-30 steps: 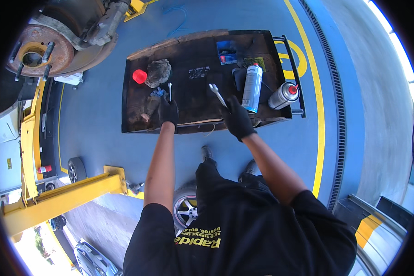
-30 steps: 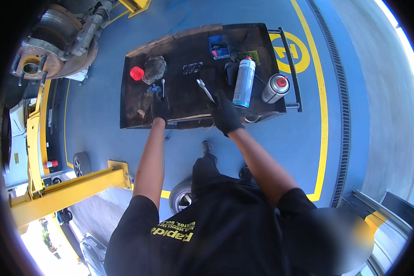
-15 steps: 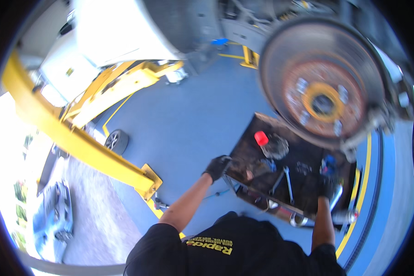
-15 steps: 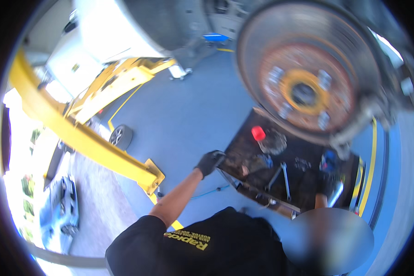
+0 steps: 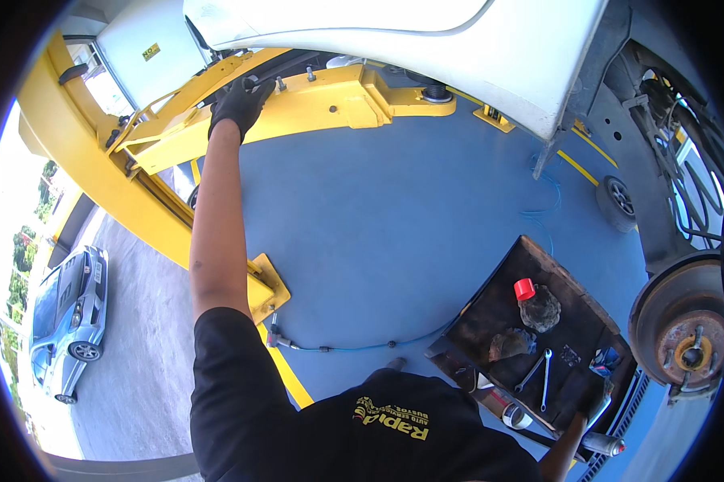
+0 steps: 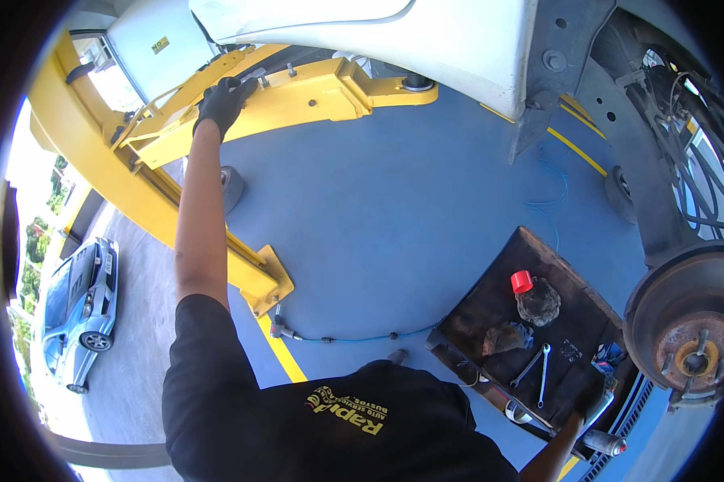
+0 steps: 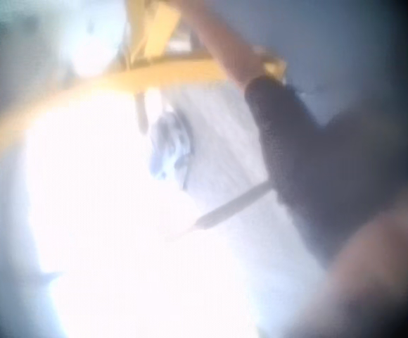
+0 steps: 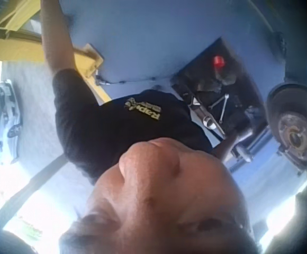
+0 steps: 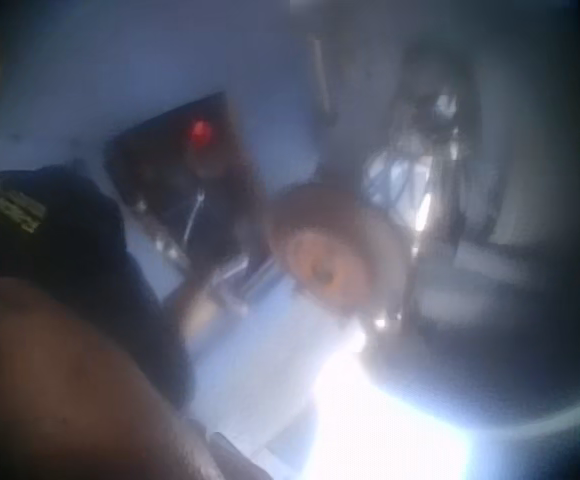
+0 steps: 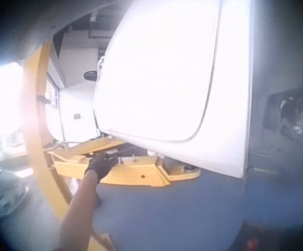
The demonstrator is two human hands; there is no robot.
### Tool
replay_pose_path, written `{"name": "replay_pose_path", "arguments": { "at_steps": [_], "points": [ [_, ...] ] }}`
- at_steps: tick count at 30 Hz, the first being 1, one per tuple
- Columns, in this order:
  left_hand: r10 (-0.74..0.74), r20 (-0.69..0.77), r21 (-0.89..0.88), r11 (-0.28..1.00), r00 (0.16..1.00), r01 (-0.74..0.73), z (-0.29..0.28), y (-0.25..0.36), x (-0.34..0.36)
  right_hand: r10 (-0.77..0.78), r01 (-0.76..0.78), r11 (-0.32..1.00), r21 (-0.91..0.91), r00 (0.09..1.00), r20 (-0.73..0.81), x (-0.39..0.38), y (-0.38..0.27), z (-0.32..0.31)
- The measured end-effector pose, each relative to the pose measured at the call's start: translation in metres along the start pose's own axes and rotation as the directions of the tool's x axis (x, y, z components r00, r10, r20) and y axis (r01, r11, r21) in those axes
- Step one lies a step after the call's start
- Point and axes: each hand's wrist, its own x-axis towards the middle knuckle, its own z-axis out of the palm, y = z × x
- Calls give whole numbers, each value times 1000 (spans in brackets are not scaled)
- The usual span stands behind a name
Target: The person removes bolts from a car's brake caliper using a wrench, then cleans the brake pads with a spray can and a rag. The person places the cleaned brake pads onto the brake rotor.
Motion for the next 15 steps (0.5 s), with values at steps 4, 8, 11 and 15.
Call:
{"name": "replay_pose_path", "arguments": {
  "at_steps": [4,8,11,15],
  "points": [
    [125,146,35,991,981,-132,22,-28,48,216,-153,653,742,976,11,0,-108,-37],
    [201,191,-55,979,961,-194,46,-62,92,349,-288,606,741,934,78,2,-184,-91],
    [206,179,-37,979,962,-203,57,-75,123,470,-431,470,771,861,195,-2,-211,-122],
    [11,273,4,1000,962,-13,59,-89,150,538,-374,195,907,814,220,-13,-231,-151]
  ]
}}
